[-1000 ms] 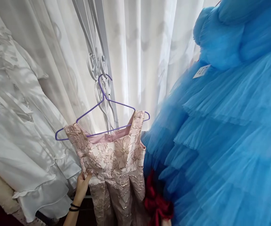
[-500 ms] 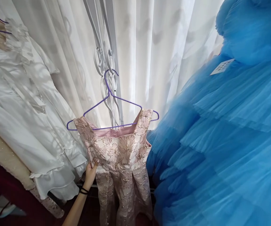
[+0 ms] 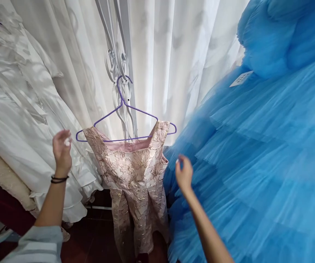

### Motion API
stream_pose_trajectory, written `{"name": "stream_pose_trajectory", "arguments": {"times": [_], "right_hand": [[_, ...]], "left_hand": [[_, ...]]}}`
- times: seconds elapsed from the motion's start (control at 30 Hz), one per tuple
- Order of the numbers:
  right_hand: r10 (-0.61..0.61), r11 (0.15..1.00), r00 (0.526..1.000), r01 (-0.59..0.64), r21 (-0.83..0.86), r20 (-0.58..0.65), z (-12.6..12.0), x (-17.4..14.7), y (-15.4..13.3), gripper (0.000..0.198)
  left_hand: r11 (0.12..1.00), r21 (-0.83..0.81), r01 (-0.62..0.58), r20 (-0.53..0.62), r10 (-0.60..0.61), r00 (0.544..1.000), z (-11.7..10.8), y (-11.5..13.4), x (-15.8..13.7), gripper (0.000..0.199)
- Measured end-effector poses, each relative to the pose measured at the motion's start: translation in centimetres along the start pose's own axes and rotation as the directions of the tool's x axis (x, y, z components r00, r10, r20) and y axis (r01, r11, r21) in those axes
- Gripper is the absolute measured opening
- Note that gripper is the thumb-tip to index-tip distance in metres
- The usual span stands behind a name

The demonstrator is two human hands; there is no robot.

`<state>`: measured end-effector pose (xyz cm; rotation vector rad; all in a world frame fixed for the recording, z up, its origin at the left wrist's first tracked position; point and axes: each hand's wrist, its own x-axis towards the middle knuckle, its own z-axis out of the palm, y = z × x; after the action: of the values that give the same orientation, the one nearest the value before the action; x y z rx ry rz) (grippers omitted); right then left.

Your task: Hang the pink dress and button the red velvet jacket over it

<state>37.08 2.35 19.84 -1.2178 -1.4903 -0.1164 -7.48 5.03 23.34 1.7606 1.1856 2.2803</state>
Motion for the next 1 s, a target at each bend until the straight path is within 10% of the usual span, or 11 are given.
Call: {"name": "stream_pose_trajectory", "arguments": {"times": [0.1,0.23,0.4,0.7,0.87,1.0], "right_hand": [[-0.059,0.997,0.996,0.062,0.049,-0.064,-0.5,6.8,-0.4,0.049],[-0.205,0.96,0.896,0.104,0.261,0.395,0.7,14.4,-2.3,0.049],[-0.167,0.962,0.882,0.047,0.271,0.441,0.6,14.7,-1.4,0.044],[-0.024,0.891,0.947,-0.125,0.437,0.319,-0.2,12.3,-0.2,0.054],[0.108,0.714,0.933,-0.314,0.626,0.344,1.1,11.7,-0.4,0.055],[0.189,0.594,0.842,-0.507,0.625,0.504,3.2,9.6,-0.2,0.053]], "left_hand": [[0.991,0.08,-0.11,0.251,0.087,0.964,1.3,2.5,5.1,0.04],[0.955,0.266,-0.135,0.498,-0.016,0.867,2.6,3.1,6.5,0.039],[0.936,0.321,-0.142,0.453,-0.02,0.891,0.9,2.3,5.2,0.039],[0.961,0.014,0.276,0.143,-0.275,0.951,-0.7,0.4,1.4,0.046],[0.861,-0.307,0.405,0.003,-0.424,0.906,0.8,-1.0,-1.3,0.049],[0.802,-0.235,0.549,0.081,-0.546,0.834,1.6,-3.0,-6.1,0.048]]}}
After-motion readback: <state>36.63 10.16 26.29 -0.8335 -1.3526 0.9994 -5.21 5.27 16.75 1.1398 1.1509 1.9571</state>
